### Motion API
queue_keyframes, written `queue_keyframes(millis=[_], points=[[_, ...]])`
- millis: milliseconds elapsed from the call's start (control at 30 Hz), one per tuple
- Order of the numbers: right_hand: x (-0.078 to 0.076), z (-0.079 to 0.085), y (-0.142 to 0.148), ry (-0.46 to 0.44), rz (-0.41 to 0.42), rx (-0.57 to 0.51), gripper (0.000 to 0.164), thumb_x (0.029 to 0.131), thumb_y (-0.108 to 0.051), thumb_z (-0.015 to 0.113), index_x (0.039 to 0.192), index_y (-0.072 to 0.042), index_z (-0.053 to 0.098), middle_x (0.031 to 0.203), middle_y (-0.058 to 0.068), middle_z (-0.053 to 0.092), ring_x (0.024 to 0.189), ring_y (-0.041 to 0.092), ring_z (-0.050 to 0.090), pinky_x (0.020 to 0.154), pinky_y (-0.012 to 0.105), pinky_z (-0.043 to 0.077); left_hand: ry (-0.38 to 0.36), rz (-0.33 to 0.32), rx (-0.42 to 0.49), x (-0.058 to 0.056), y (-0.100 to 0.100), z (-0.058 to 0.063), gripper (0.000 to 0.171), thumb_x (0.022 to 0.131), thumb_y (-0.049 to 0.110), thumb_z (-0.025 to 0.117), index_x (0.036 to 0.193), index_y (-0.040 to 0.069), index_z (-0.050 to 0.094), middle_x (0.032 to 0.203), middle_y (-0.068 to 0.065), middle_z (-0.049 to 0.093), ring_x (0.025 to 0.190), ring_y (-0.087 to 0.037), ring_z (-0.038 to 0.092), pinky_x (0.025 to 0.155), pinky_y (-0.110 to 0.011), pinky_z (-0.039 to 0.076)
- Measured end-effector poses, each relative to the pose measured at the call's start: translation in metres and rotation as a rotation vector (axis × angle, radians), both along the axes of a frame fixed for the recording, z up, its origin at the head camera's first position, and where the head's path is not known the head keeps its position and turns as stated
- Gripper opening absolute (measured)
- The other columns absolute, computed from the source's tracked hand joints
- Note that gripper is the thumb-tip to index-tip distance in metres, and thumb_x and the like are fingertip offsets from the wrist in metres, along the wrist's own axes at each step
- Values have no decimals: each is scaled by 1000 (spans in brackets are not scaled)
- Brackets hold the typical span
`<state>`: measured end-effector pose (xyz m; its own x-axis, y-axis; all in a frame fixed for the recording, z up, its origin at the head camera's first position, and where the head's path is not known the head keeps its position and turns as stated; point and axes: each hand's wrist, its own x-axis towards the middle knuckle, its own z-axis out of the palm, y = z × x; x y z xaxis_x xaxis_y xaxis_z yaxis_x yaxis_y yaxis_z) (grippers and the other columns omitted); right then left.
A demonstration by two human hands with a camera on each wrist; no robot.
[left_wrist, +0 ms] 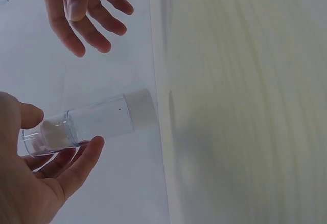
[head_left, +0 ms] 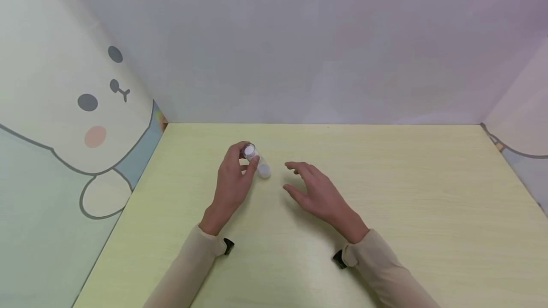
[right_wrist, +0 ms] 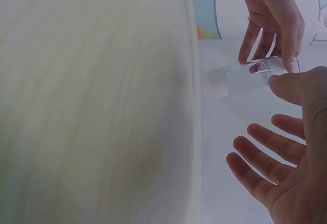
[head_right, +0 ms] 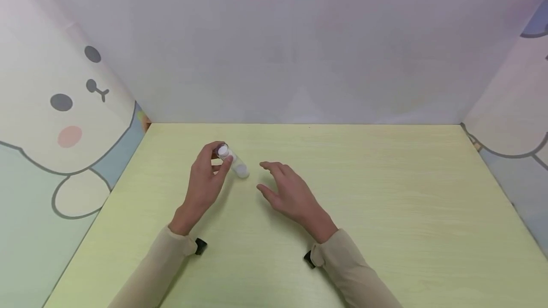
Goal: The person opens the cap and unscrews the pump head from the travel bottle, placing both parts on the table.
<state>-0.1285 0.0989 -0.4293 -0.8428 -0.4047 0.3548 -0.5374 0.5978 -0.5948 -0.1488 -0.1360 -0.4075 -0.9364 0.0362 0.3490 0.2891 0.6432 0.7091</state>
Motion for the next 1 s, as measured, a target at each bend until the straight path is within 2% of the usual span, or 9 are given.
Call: queue_keyframes(millis=[300, 667, 1000], points=[[-3, 1, -2, 24, -5, 12, 53, 96, -26, 77, 142, -9, 58, 136, 6, 67, 116, 24, 68, 97, 42, 59, 23, -31, 3, 5, 4, 5, 42, 104, 19, 65, 140, 3, 50, 123, -12, 61, 114, -28, 66, 85, -39, 65], [-4, 4, -4, -19, 1, -13, 54, 96, -26, 78, 143, -11, 57, 138, 6, 66, 117, 25, 68, 96, 43, 59, 39, -84, 7, 10, 12, 6, 40, 105, 19, 65, 140, 5, 51, 122, -9, 62, 112, -26, 66, 84, -36, 65], [-8, 4, -8, -18, 22, -35, 53, 96, -24, 78, 142, -10, 57, 137, 6, 66, 117, 25, 68, 96, 40, 60, 46, -134, 18, 13, 18, 8, 39, 105, 20, 65, 138, 5, 52, 123, -10, 62, 113, -26, 66, 84, -41, 65]])
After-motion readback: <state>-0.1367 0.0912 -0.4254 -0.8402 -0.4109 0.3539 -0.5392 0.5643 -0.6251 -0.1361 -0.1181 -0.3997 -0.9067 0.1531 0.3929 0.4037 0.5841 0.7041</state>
